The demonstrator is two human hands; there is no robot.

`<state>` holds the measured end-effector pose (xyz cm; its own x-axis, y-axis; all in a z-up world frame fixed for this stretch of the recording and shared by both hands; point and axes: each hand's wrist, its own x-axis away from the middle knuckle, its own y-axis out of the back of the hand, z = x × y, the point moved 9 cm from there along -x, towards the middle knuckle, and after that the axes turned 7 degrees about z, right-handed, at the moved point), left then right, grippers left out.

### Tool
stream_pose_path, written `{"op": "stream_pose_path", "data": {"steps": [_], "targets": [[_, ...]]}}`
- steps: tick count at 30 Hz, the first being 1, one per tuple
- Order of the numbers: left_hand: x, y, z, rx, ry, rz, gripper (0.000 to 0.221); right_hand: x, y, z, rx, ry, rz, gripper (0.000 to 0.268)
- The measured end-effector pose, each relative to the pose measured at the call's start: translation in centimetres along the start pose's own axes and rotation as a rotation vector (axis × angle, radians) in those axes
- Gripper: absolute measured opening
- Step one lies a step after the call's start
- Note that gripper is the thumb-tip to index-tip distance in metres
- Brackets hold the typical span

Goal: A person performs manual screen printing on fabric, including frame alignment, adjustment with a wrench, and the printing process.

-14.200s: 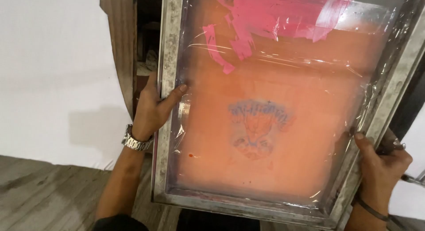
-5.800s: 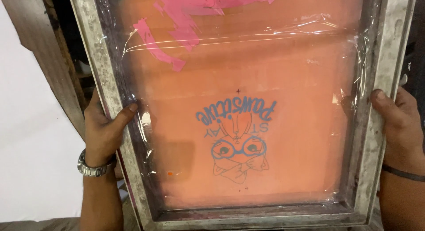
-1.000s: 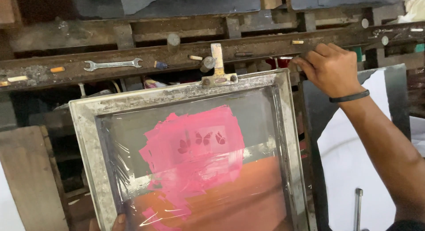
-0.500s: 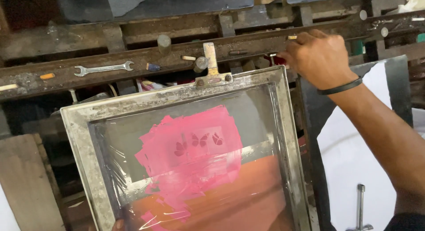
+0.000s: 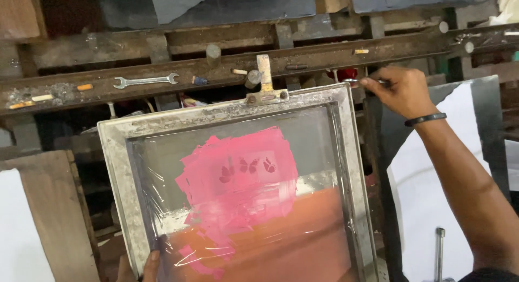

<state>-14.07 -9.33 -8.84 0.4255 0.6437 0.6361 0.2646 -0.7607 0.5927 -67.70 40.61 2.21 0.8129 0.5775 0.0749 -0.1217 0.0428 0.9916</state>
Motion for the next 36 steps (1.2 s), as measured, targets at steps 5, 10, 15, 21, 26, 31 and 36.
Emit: {"op": "stream_pose_path", "data": {"steps": [5, 10, 15, 21, 26, 31, 36], "targets": [[-0.5, 0.1, -0.1, -0.131, 0.043, 0.006, 0.060, -2.6, 0.3, 0.8, -0.014, -0.059, 0.092, 0.046], [1.0, 0.7, -3.5, -0.063, 0.018, 0.049, 0.046, -3.8, 0.6, 1.5, -0.030, -0.085, 0.157, 0.064], [2.9, 1.6, -6.3, -0.001, -0.028, 0.108, 0.049, -1.2, 1.1, 0.8, -0.777, -0.544, 0.175, 0.041], [0.5, 1.1, -4.0, -0.106, -0.112, 0.088, 0.096, -2.4, -1.1, 4.2, -1.054, -0.807, 0.263, 0.046], [3.2, 2.1, -7.5, -0.066, -0.153, 0.093, 0.077, -2.2, -2.3, 4.8, -1.027, -0.868, 0.362, 0.044], [4.6, 2.5, -9.3, -0.026, -0.138, 0.136, 0.066, -2.8, -2.9, 5.1, -1.043, -0.940, 0.348, 0.038], [4.6, 2.3, -9.4, -0.034, -0.173, 0.157, 0.064, -3.1, -4.0, 3.1, -0.986, -0.984, 0.308, 0.041]]}}
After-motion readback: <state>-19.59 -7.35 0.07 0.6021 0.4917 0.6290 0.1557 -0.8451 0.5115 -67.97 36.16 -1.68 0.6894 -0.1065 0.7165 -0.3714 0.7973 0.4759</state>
